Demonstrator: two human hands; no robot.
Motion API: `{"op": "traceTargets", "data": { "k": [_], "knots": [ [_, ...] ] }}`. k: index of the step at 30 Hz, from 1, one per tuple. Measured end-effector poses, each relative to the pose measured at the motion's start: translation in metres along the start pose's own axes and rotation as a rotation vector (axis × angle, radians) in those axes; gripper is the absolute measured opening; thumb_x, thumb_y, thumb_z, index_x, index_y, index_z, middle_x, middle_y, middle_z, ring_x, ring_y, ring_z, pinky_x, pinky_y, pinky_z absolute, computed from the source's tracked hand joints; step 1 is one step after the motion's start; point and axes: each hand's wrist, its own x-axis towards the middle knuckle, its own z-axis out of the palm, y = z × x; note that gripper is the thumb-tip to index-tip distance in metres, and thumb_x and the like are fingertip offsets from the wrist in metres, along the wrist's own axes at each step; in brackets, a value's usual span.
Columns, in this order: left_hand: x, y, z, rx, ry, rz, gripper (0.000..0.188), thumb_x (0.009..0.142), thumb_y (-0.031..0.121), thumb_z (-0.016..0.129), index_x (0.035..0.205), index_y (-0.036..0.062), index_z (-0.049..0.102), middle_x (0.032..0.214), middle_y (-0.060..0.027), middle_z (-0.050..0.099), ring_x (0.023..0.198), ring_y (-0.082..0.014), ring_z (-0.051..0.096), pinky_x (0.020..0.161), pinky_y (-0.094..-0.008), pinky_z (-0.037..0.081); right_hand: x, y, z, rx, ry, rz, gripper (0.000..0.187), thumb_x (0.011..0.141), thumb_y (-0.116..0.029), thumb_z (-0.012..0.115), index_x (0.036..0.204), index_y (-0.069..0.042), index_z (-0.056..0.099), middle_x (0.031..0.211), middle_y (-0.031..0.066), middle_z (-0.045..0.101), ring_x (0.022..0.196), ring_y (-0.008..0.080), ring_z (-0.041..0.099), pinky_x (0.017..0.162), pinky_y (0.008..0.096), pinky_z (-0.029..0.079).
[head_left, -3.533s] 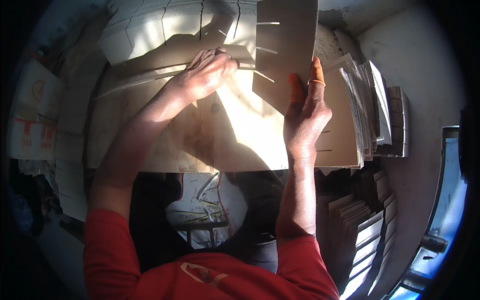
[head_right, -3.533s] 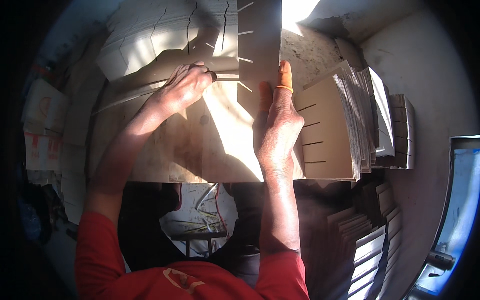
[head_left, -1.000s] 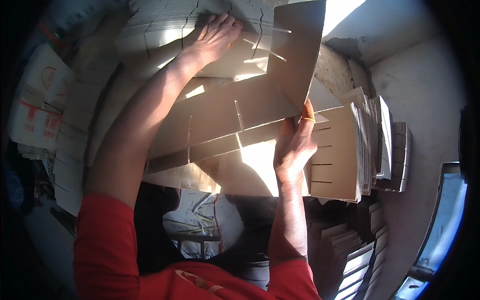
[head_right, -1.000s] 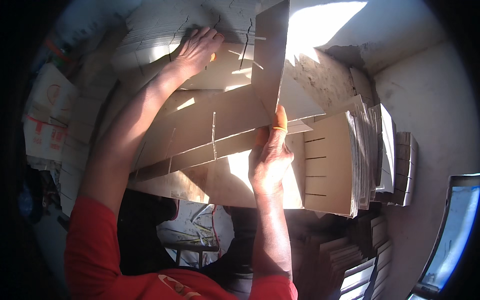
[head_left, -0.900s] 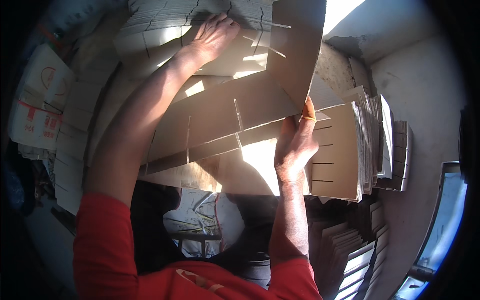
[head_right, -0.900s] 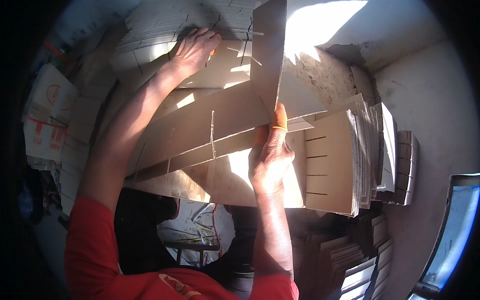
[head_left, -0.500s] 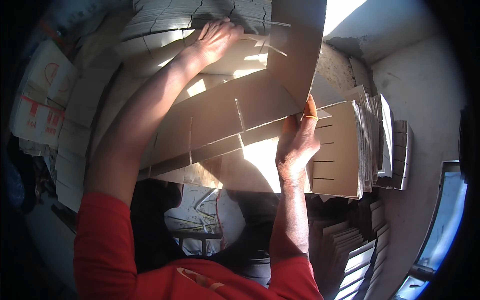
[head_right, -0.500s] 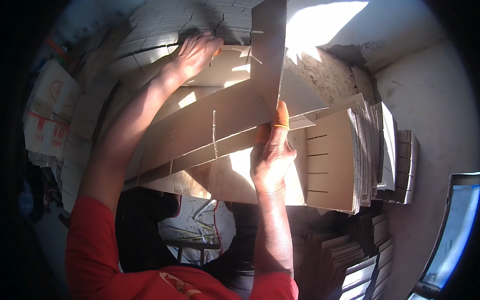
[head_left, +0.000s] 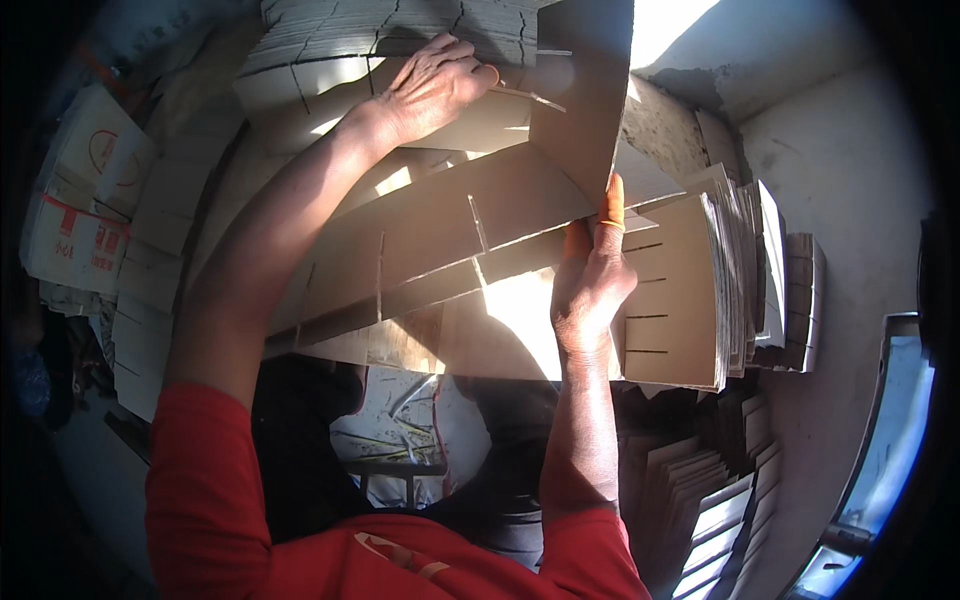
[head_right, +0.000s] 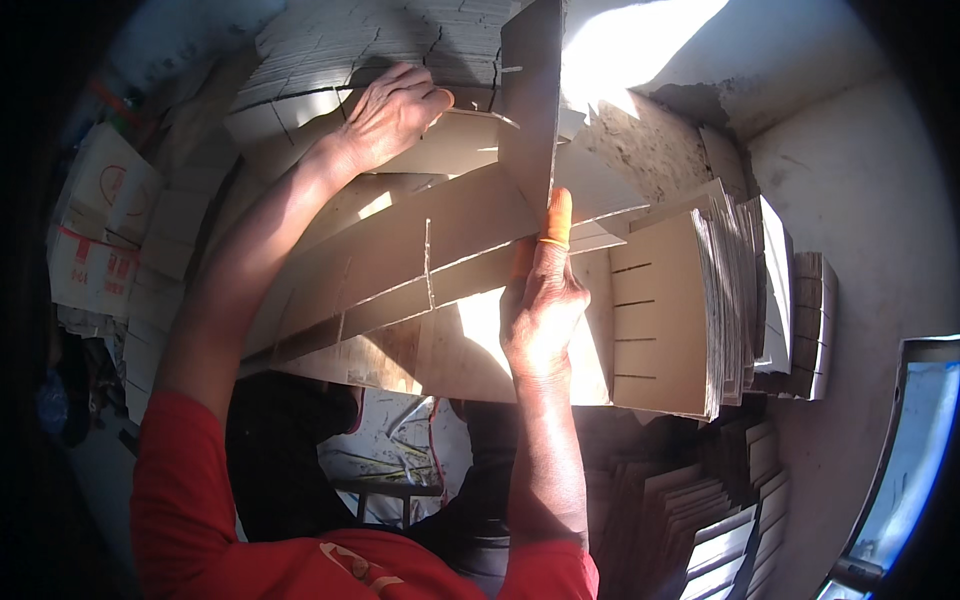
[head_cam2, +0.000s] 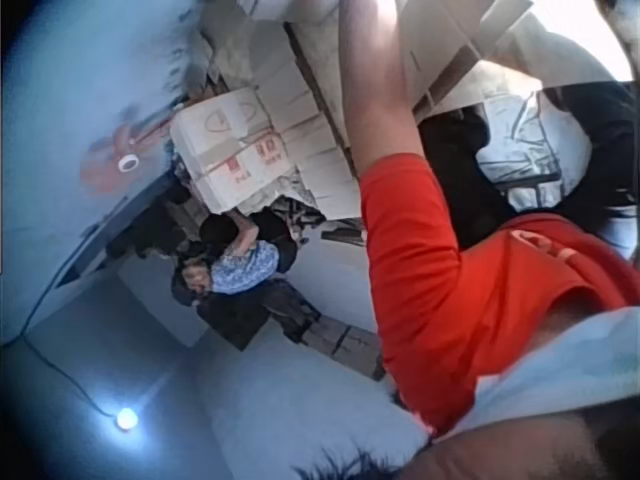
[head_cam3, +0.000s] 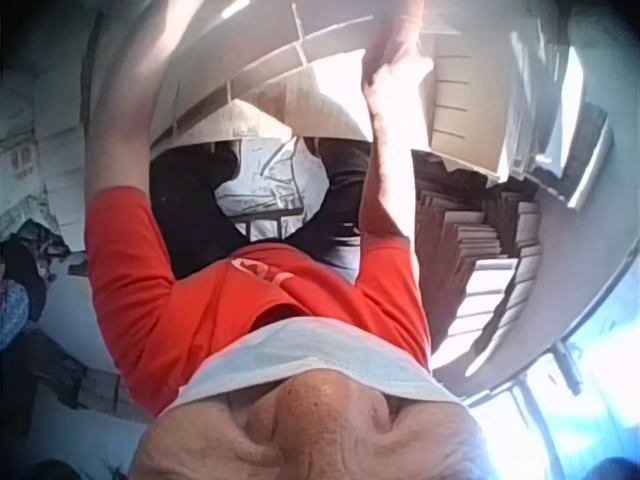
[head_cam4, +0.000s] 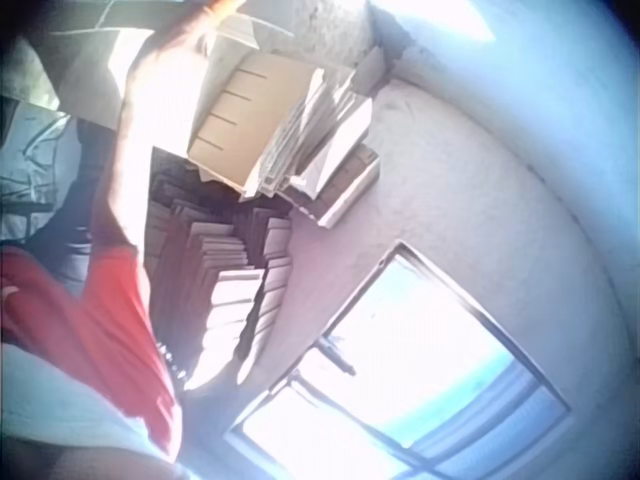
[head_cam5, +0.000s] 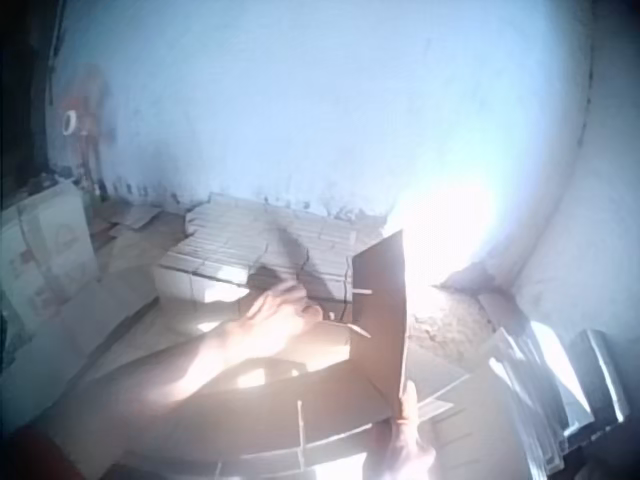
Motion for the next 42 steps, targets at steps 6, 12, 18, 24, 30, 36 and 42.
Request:
{"op": "traceTargets", "data": {
  "k": [6,12,18,24,30,36,42],
  "knots": [
    [0.001,0.016,-0.003,-0.048,-0.062,-0.053,0.013,0.071,-0.002,0.058,0.082,0.0024,0.052,0.073,-0.0105,0.056,0.075,-0.0264,0.060,0.059,-0.0378,0.050,0.000,-0.003,-0.003,-0.108,0.005,-0.024,0.063,0.089,0.005,0.054,0.145,-0.011,0.031,0.121,0.0217,0.059,0.103,0.0254,0.064,0.081,0.0293,0.053],
    [0.002,0.021,-0.004,-0.075,-0.056,-0.059,0.012,0.072,-0.003,0.056,0.082,0.0020,0.051,0.072,-0.0112,0.056,0.073,-0.0276,0.059,0.057,-0.0388,0.049,-0.001,-0.001,-0.004,-0.209,-0.003,-0.056,0.062,0.090,-0.002,0.055,0.145,-0.012,0.029,0.107,0.0216,0.064,0.080,0.0301,0.069,0.064,0.0339,0.056],
    [0.006,0.038,-0.014,-0.228,-0.076,-0.084,0.015,0.069,-0.004,0.059,0.081,0.0023,0.052,0.072,-0.0111,0.055,0.071,-0.0276,0.058,0.056,-0.0394,0.047,0.000,-0.004,-0.005,-0.228,-0.096,0.190,0.057,0.091,-0.001,0.055,0.143,-0.011,0.034,0.112,0.0185,0.063,0.090,0.0223,0.065,0.074,0.0308,0.053],
    [0.000,0.048,-0.023,-0.287,-0.047,-0.049,0.019,0.066,-0.007,0.057,0.082,0.0019,0.053,0.068,-0.0109,0.052,0.067,-0.0288,0.056,0.054,-0.0402,0.045,-0.004,0.001,-0.001,-0.116,-0.008,0.107,0.053,0.092,0.002,0.053,0.142,-0.010,0.038,0.123,0.0154,0.060,0.102,0.0162,0.063,0.086,0.0276,0.051],
    [-0.001,0.046,-0.022,-0.281,-0.038,-0.078,0.018,0.066,-0.006,0.057,0.081,0.0020,0.052,0.068,-0.0108,0.050,0.067,-0.0284,0.055,0.054,-0.0402,0.045,-0.001,-0.001,-0.002,-0.144,-0.068,0.158,0.053,0.091,0.003,0.054,0.141,-0.009,0.039,0.128,0.0134,0.057,0.105,0.0163,0.061,0.089,0.0281,0.051],
    [-0.008,0.040,-0.023,-0.243,0.032,-0.111,0.020,0.065,-0.006,0.057,0.084,0.0014,0.054,0.070,-0.0117,0.052,0.069,-0.0286,0.055,0.055,-0.0402,0.045,-0.003,-0.006,-0.005,-0.105,-0.071,0.113,0.056,0.091,0.000,0.056,0.142,-0.010,0.036,0.126,0.0142,0.058,0.105,0.0173,0.062,0.088,0.0272,0.051],
    [-0.014,0.046,-0.024,-0.280,0.006,-0.071,0.018,0.065,-0.006,0.057,0.081,0.0008,0.052,0.068,-0.0111,0.049,0.068,-0.0275,0.052,0.056,-0.0388,0.045,0.007,-0.018,-0.005,-0.306,-0.258,0.337,0.056,0.089,-0.001,0.058,0.141,-0.009,0.038,0.125,0.0155,0.059,0.106,0.0188,0.062,0.087,0.0274,0.051]
  ]
}}
